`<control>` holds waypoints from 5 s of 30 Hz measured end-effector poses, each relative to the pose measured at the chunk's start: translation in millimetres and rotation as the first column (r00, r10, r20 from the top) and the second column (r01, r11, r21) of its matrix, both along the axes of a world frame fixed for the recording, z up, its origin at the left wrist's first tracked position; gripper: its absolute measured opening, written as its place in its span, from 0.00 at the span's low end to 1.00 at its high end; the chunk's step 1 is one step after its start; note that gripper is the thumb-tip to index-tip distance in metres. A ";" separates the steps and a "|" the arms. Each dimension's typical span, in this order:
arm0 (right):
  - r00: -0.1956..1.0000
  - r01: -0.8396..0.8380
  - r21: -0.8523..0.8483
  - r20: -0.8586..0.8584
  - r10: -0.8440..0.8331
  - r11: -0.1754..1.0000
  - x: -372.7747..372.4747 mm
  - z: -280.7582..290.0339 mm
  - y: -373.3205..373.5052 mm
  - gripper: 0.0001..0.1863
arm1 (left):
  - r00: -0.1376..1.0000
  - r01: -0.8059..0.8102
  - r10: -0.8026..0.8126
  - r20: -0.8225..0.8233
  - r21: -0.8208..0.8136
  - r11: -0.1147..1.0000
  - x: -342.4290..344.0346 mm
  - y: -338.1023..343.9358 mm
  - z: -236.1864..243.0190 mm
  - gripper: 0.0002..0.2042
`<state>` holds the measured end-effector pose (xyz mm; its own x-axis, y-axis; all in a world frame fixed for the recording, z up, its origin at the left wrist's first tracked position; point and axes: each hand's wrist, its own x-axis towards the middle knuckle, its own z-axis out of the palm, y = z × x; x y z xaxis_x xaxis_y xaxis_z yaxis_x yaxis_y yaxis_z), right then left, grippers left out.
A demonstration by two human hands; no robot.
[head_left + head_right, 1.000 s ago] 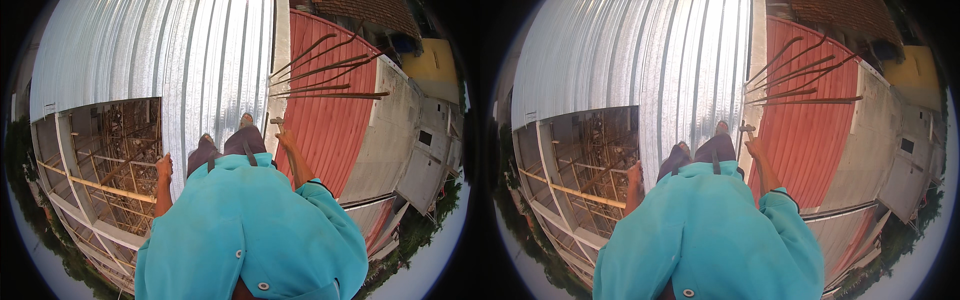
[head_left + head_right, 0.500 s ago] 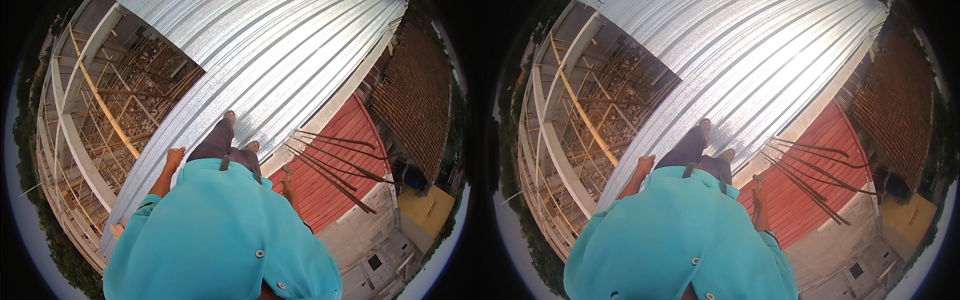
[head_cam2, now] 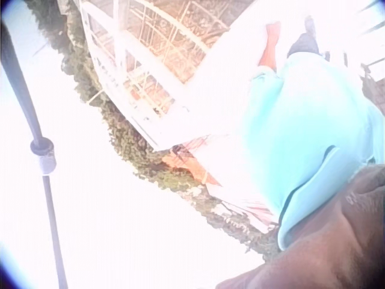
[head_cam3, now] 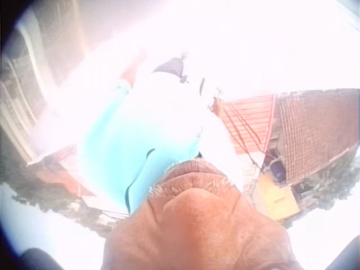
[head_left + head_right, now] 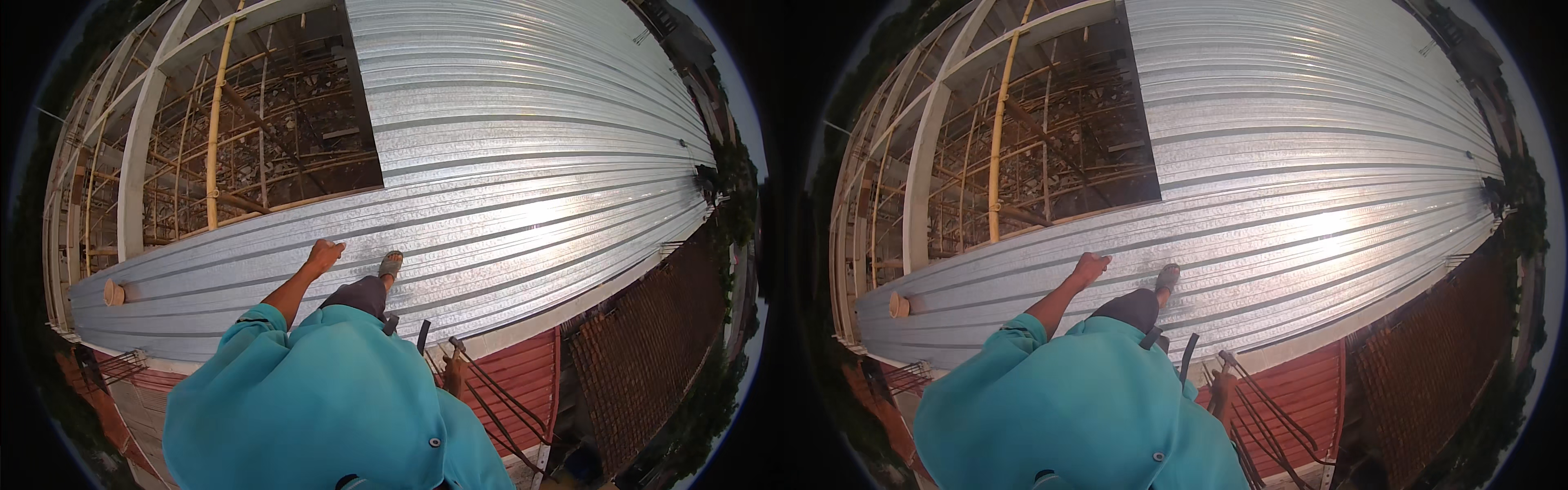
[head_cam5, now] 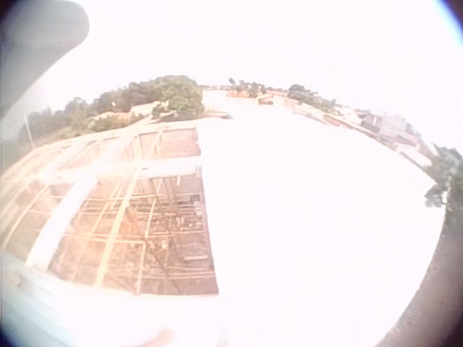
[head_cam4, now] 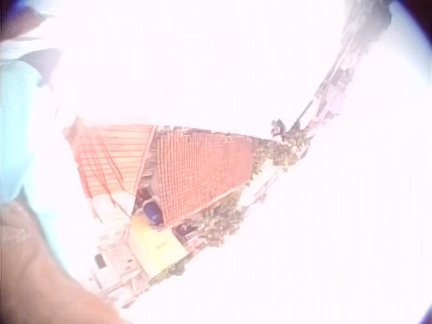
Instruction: The person walks along a corrugated metal roof and uses a hammer to drive nails from a bucket into the roof sheets. The person repeatedly picks nails, positions them, and hammers them into place while moving along the roof surface.
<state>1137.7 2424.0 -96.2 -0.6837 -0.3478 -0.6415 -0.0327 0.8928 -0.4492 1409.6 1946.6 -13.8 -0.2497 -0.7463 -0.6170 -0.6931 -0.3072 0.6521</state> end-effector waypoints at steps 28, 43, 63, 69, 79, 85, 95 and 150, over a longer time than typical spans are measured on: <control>0.924 -0.381 0.091 0.008 0.381 0.920 -189.5 6.9 -346.0 0.17 | 0.846 -0.503 0.528 -0.076 0.220 0.836 -0.7 -56.3 -7.7 0.21; 0.948 -0.273 0.292 0.246 0.204 0.917 -183.0 31.7 -359.6 0.20 | 0.634 -0.771 0.745 0.207 0.242 0.589 93.5 4.6 -39.2 0.18; 0.974 -0.225 0.276 0.078 0.211 0.935 -278.4 -6.5 -466.9 0.22 | 0.685 -0.720 0.726 0.059 0.204 0.663 -40.6 -150.2 -56.9 0.19; 0.971 -0.174 0.244 0.201 0.126 0.954 -388.0 -5.9 -590.1 0.45 | 0.785 -0.581 0.607 -0.126 0.192 0.791 -237.8 -350.0 -51.2 0.20; 0.999 -0.005 0.004 0.039 0.005 1.000 -644.7 5.7 -868.7 0.17 | 0.860 -0.300 0.298 -0.413 0.063 0.952 -567.8 -712.8 33.1 0.19; 1.000 0.023 -0.062 0.017 -0.022 0.998 -731.2 43.4 -964.0 0.16 | 0.919 -0.360 0.377 -0.114 0.149 0.921 -583.3 -752.9 -21.2 0.18; 0.954 0.252 0.197 0.110 -0.277 0.947 -748.6 18.0 -930.1 0.20 | 0.956 -0.088 0.006 0.294 0.268 0.959 -592.4 -782.7 -101.1 0.16; -0.294 0.950 -0.075 0.122 -0.948 -0.304 -1583.6 -25.2 -939.7 0.15 | 0.607 0.764 -0.783 -0.135 0.370 0.529 -2181.5 -869.7 -1.8 0.14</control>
